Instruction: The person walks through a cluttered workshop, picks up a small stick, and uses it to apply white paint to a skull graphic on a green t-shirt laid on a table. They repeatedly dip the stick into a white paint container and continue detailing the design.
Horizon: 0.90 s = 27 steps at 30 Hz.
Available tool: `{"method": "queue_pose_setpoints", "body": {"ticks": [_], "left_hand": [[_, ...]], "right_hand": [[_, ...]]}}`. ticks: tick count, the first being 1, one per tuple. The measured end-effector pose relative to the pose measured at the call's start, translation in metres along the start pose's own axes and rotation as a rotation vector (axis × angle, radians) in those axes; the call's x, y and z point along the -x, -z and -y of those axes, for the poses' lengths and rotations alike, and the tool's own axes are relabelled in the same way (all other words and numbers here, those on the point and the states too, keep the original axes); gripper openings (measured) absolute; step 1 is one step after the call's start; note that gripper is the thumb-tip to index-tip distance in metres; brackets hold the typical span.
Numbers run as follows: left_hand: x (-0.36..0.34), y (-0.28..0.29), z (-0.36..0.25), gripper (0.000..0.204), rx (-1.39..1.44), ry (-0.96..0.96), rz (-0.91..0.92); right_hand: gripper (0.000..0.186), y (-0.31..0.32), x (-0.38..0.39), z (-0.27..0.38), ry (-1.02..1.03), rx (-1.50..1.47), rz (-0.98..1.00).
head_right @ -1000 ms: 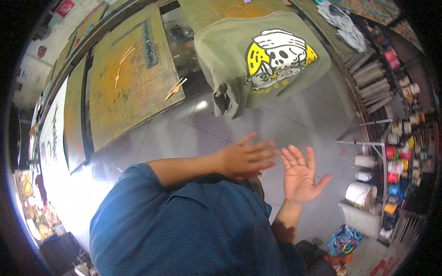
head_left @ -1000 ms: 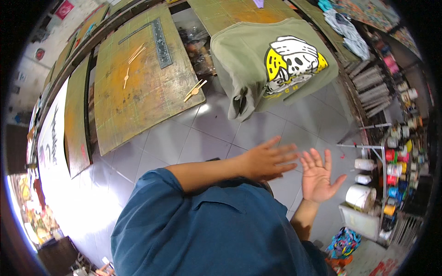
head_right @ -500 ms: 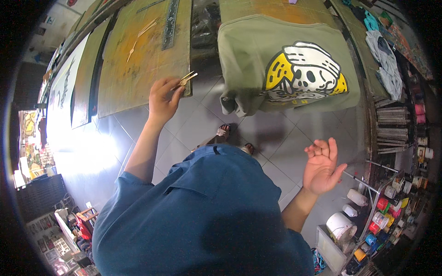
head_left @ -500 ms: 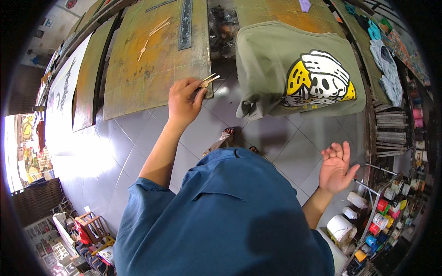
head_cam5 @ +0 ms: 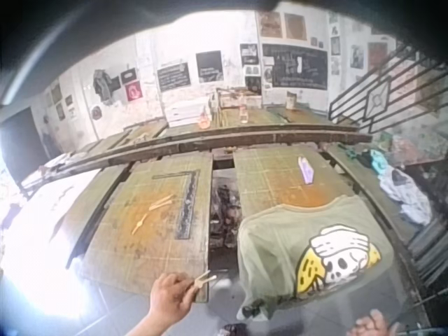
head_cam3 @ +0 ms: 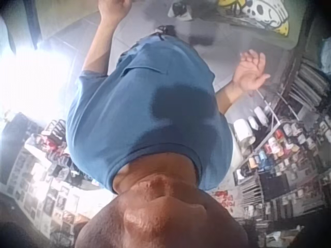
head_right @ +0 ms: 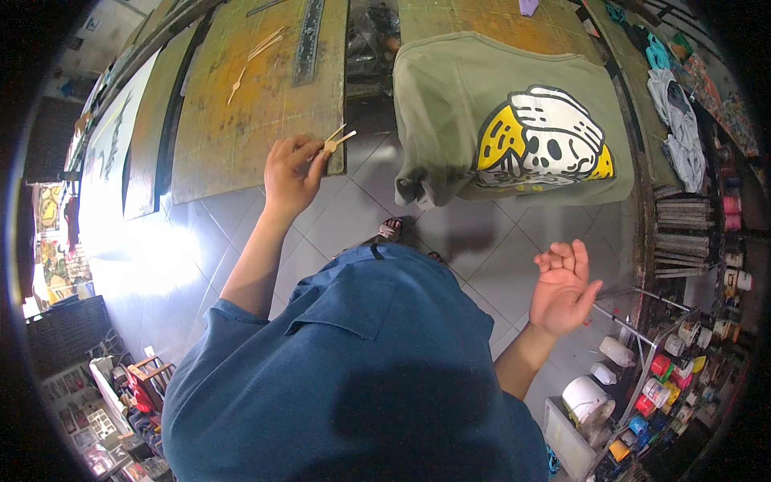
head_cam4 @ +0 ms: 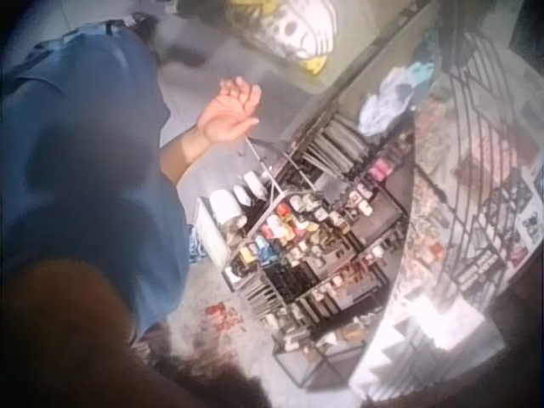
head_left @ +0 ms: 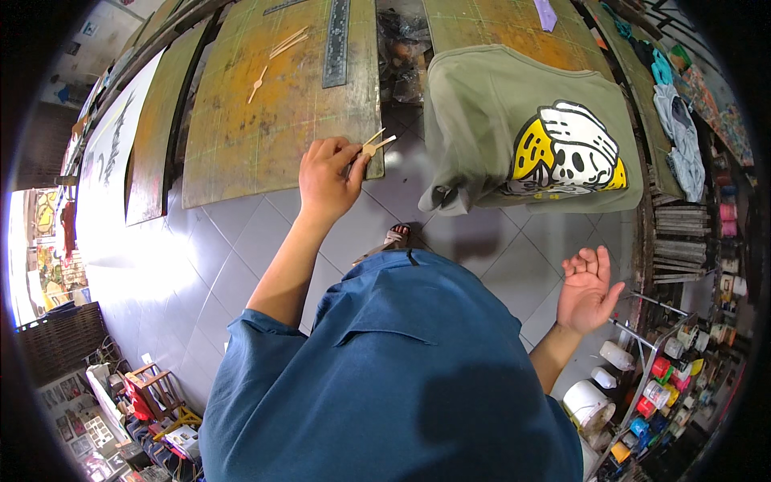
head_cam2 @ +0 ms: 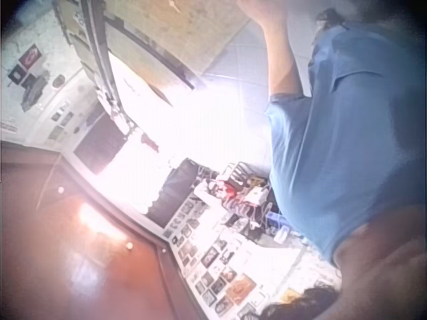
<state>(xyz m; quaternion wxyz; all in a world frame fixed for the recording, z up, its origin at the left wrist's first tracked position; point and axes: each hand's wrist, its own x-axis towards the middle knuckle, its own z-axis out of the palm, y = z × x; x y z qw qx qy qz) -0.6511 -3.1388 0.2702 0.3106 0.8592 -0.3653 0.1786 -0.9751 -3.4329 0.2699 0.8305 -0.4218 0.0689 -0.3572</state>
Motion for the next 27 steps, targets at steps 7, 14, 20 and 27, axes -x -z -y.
{"method": "queue_pose_setpoints", "body": {"ticks": [7,14,20,27], "left_hand": [[-0.003,0.007,0.002,0.016,-0.019,-0.003,0.063],[0.001,0.008,0.004,0.022,0.026,0.004,0.062],[0.007,0.009,0.01,0.03,0.055,0.009,-0.069],[0.053,0.031,-0.023,0.023,0.078,0.035,-0.362]], "right_hand": [[0.069,-0.004,-0.001,-0.008,-0.013,0.004,-0.033],[0.067,-0.007,-0.005,-0.013,-0.025,0.006,-0.028],[0.065,-0.016,-0.024,-0.022,-0.072,0.031,-0.01],[0.06,-0.006,-0.034,-0.058,-0.301,0.095,0.195]]}}
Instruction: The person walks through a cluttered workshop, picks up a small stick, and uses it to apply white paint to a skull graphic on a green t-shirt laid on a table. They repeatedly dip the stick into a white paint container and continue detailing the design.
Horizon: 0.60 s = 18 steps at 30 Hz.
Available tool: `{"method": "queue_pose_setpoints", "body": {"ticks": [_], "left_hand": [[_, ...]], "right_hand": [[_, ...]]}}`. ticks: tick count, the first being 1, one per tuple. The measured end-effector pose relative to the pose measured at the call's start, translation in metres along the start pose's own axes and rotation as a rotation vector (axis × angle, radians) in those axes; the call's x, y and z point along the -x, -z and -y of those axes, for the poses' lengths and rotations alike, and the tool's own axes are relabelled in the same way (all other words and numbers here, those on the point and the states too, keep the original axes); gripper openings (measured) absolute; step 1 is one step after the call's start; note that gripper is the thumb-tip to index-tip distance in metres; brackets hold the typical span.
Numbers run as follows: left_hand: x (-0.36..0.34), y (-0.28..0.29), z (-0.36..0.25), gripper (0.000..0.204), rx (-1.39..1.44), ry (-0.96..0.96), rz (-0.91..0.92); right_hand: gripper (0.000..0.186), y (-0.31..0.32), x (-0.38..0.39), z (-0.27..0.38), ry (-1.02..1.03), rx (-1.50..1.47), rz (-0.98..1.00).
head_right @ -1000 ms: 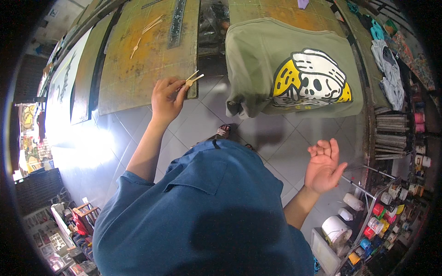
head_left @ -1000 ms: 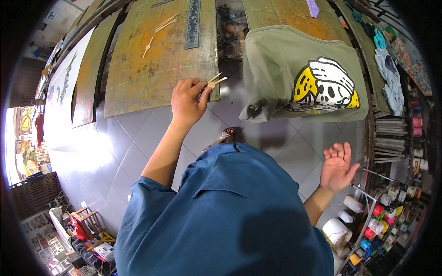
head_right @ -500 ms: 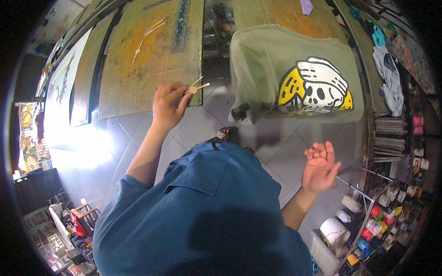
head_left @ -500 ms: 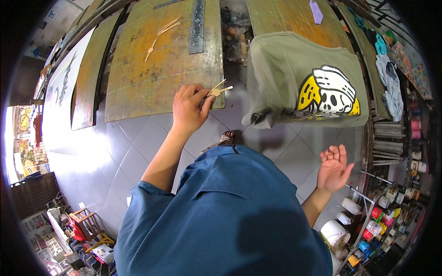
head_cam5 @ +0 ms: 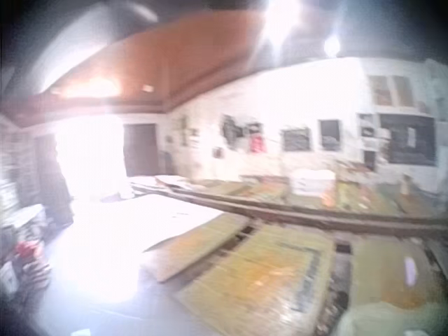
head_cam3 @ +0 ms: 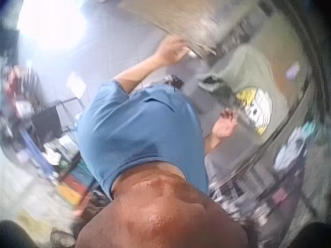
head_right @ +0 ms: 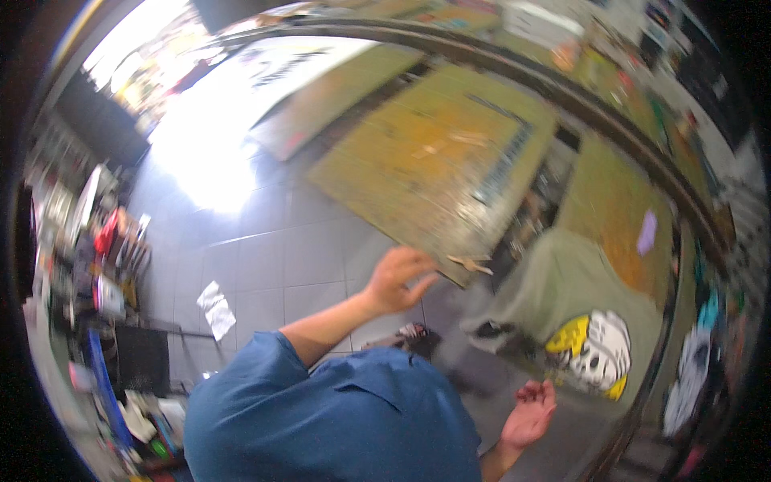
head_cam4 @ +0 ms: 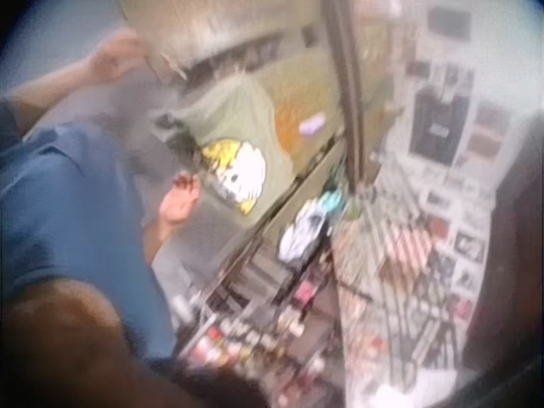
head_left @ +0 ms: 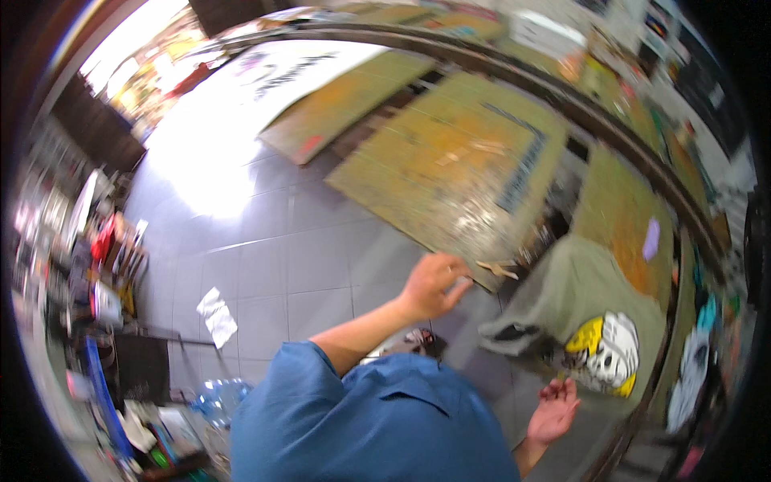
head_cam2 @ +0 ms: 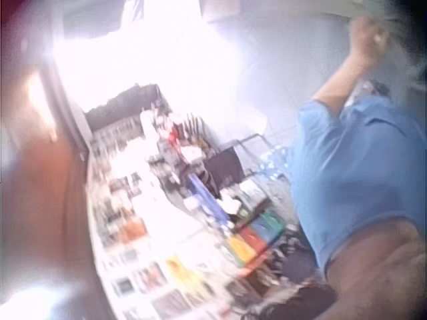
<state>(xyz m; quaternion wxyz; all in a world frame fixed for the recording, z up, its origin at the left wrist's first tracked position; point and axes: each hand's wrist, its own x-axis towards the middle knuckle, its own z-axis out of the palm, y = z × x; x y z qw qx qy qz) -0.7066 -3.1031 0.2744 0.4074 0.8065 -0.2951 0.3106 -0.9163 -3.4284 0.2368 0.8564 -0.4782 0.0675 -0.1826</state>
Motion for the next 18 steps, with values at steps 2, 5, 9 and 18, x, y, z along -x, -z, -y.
{"method": "queue_pose_setpoints", "body": {"ticks": [2,5,9,18], "left_hand": [[0.032,0.014,-0.016,0.022,-0.014,0.105,0.007],[0.096,0.041,-0.039,0.021,-0.094,0.249,0.073],[0.192,0.092,-0.079,0.021,-0.229,0.514,0.1],[0.4,0.186,-0.121,0.032,-0.098,1.455,-0.115]], "right_hand": [[0.056,0.011,-0.001,-0.011,-0.094,0.033,0.05],[0.049,0.015,-0.007,-0.019,-0.221,0.219,0.167],[0.042,-0.008,-0.007,-0.026,-0.367,0.278,0.291],[0.031,-0.082,0.071,-0.032,-0.506,0.318,0.482]]}}
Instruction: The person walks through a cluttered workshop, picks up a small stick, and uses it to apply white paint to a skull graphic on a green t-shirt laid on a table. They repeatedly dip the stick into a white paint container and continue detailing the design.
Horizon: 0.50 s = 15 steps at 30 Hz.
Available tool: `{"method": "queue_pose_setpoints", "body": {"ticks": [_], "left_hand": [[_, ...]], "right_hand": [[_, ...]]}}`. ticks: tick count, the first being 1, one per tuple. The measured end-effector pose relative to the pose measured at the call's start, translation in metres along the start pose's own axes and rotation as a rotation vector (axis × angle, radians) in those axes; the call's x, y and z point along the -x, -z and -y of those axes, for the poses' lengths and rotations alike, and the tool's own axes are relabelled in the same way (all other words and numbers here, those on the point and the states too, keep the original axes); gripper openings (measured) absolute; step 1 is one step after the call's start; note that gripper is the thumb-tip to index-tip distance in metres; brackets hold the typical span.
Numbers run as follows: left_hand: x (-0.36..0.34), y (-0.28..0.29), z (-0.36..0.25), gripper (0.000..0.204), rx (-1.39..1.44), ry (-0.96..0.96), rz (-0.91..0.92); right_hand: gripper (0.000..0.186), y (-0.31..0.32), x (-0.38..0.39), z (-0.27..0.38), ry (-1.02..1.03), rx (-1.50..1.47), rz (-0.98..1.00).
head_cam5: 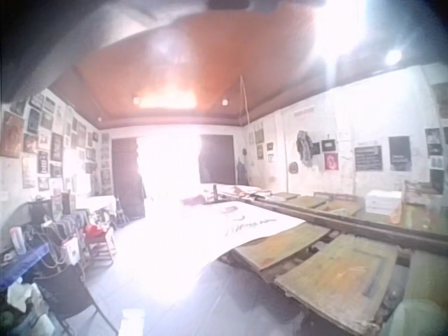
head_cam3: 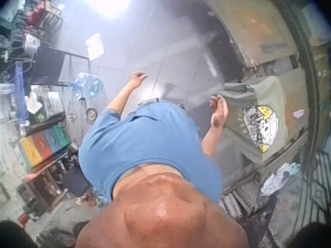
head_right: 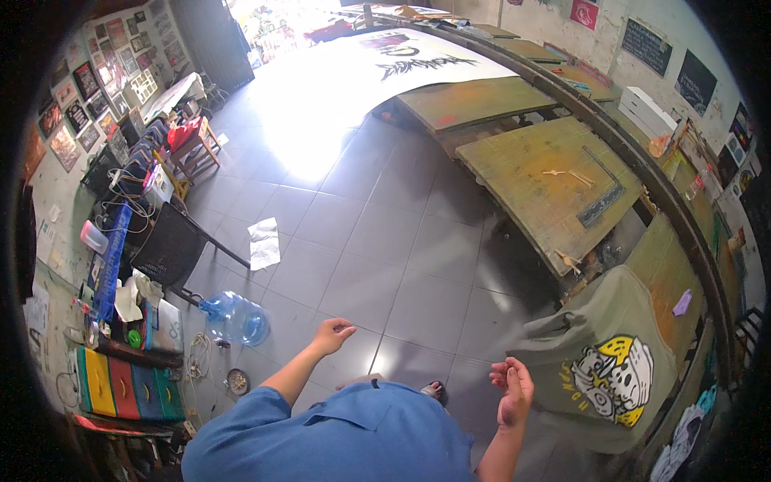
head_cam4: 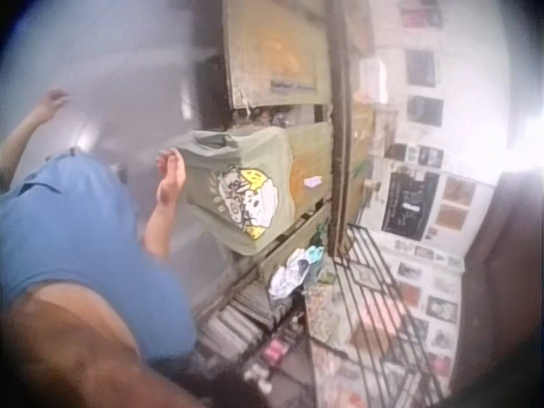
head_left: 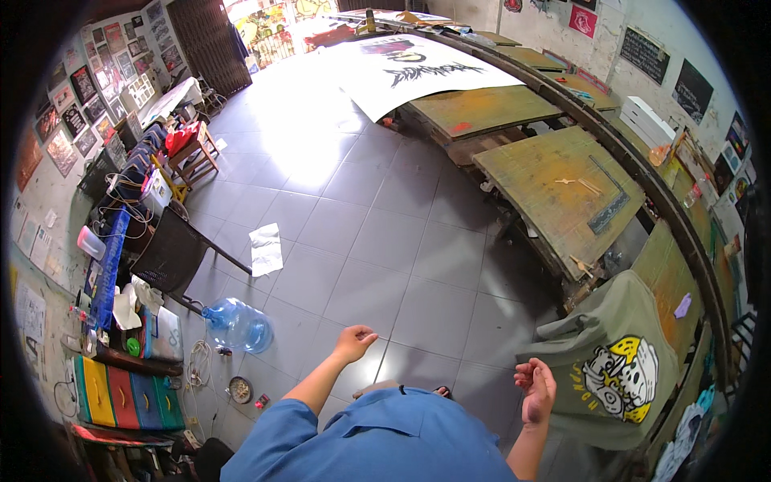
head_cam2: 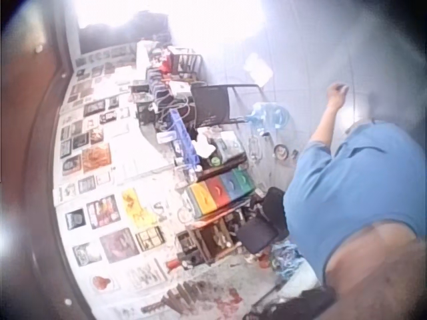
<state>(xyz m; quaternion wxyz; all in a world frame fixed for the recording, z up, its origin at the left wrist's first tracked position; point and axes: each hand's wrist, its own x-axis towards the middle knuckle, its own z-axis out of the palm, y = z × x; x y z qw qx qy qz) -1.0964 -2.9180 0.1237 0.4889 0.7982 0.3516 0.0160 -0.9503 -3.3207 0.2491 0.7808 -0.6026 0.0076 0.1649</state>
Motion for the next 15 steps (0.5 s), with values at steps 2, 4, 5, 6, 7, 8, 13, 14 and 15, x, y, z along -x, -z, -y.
{"method": "queue_pose_setpoints", "body": {"ticks": [2,4,5,6,7,8,13,14,15], "left_hand": [[0.008,0.018,0.01,0.034,0.008,0.123,0.028],[0.009,0.033,0.029,0.035,0.02,0.111,0.051],[0.012,0.036,0.04,0.035,0.017,0.108,0.089],[0.017,0.04,0.053,0.035,0.046,0.126,0.107],[0.022,0.047,0.066,0.034,0.071,0.143,0.125],[0.025,0.047,0.078,0.033,0.096,0.157,0.162],[0.055,0.067,0.137,0.03,0.04,0.242,0.287],[0.058,0.064,0.142,0.029,0.043,0.267,0.3],[0.06,0.061,0.141,0.029,0.013,0.266,0.35]], "right_hand": [[0.031,-0.011,0.015,-0.012,-0.005,0.0,-0.032],[0.03,-0.03,0.04,-0.026,-0.014,0.009,-0.074],[0.03,-0.04,0.052,-0.029,-0.029,0.032,-0.108],[0.03,-0.048,0.065,-0.034,-0.053,0.053,-0.147],[0.031,-0.06,0.076,-0.037,-0.089,0.053,-0.119],[0.033,-0.069,0.088,-0.039,-0.12,0.055,-0.109],[0.03,-0.094,0.145,-0.058,-0.152,0.091,-0.199],[0.031,-0.09,0.157,-0.057,-0.146,0.085,-0.22],[0.031,-0.086,0.172,-0.058,-0.142,0.075,-0.242]]}}
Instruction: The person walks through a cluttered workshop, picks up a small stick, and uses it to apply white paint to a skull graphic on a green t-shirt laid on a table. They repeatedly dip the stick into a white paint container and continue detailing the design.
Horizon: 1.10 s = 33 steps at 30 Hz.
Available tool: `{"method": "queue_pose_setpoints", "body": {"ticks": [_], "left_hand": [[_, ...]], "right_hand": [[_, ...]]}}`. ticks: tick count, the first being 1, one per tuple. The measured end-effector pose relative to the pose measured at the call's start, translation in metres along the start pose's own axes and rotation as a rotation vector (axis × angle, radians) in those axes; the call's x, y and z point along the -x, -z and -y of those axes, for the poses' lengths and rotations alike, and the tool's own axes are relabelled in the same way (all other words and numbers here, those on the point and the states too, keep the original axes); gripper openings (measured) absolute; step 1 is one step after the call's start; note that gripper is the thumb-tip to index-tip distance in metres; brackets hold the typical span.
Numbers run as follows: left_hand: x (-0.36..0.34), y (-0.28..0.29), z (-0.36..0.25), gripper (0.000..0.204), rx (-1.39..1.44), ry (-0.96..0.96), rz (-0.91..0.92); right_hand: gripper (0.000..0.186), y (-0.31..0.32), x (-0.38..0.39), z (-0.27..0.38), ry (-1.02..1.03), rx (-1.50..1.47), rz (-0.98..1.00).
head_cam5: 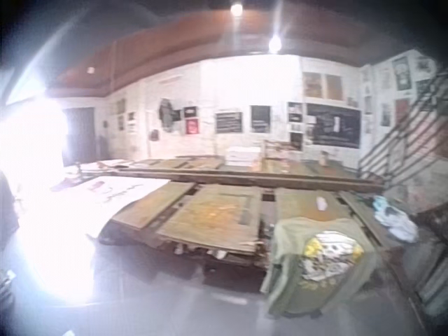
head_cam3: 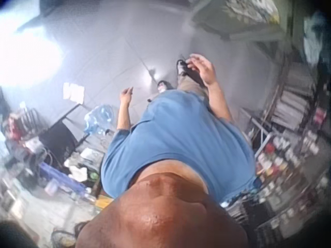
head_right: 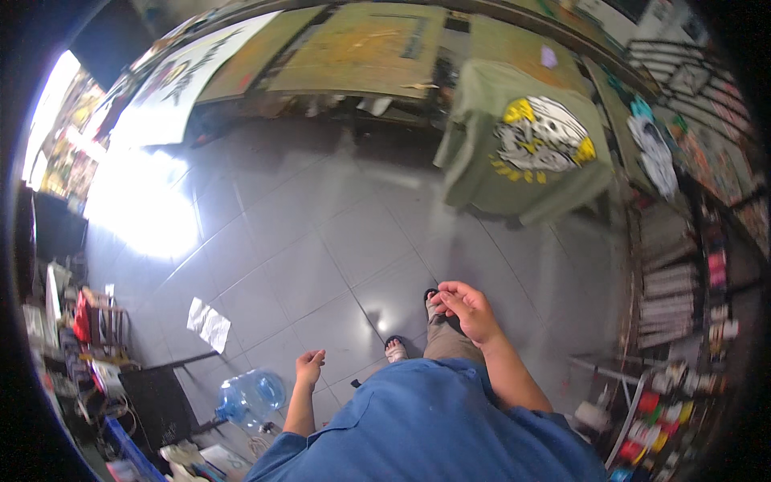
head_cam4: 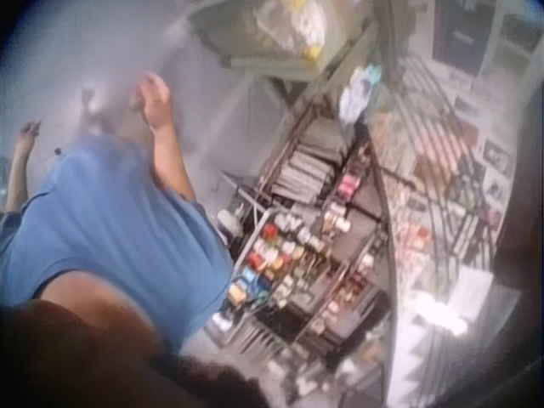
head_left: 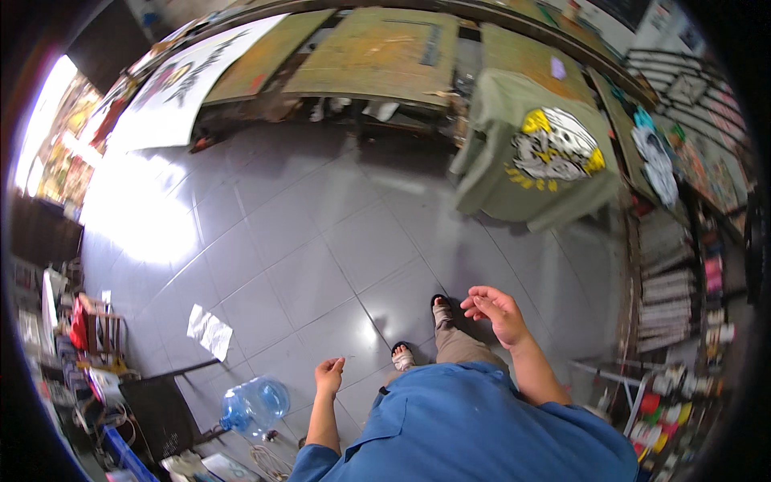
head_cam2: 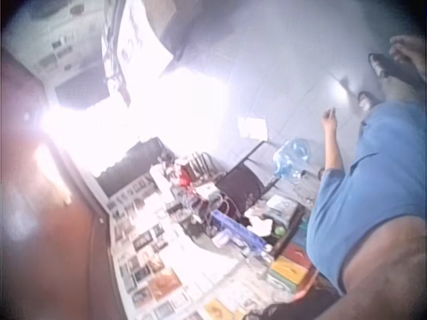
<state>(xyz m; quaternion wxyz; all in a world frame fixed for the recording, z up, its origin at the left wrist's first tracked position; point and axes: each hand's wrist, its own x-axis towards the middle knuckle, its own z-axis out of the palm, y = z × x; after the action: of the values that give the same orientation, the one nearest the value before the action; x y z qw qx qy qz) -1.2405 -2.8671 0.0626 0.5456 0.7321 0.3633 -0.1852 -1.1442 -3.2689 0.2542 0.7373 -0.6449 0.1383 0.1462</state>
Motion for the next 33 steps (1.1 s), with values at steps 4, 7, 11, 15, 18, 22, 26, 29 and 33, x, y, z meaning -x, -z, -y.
{"method": "queue_pose_setpoints", "body": {"ticks": [4,7,11,15,18,22,26,29,33], "left_hand": [[0.014,-0.017,-0.024,0.029,-0.158,-0.065,0.097],[-0.001,-0.046,-0.037,0.028,-0.218,-0.173,0.157],[-0.011,-0.093,-0.076,0.028,-0.287,-0.293,0.196],[-0.014,-0.14,-0.115,0.028,-0.244,-0.375,0.199],[-0.018,-0.176,-0.134,0.028,-0.257,-0.44,0.177],[-0.025,-0.218,-0.165,0.031,-0.207,-0.572,0.132],[-0.031,-0.245,-0.219,0.025,-0.308,-0.779,0.004],[-0.019,-0.245,-0.299,0.02,-0.45,-1.08,-0.123],[-0.032,-0.236,-0.398,0.017,-0.399,-1.294,-0.324]], "right_hand": [[0.034,0.026,0.038,-0.012,0.01,-0.033,-0.186],[0.034,0.049,0.058,-0.014,0.017,-0.057,-0.256],[0.033,0.085,0.07,-0.009,0.093,-0.081,-0.305],[0.031,0.137,0.082,0.0,0.119,-0.1,-0.377],[0.029,0.182,0.09,-0.004,0.155,-0.111,-0.438],[0.028,0.242,0.095,-0.019,0.201,-0.129,-0.517],[0.027,0.282,0.097,-0.029,0.136,-0.112,-0.6],[0.028,0.298,0.085,-0.019,0.132,-0.137,-0.609],[0.028,0.307,0.042,0.005,0.216,-0.151,-0.573]]}}
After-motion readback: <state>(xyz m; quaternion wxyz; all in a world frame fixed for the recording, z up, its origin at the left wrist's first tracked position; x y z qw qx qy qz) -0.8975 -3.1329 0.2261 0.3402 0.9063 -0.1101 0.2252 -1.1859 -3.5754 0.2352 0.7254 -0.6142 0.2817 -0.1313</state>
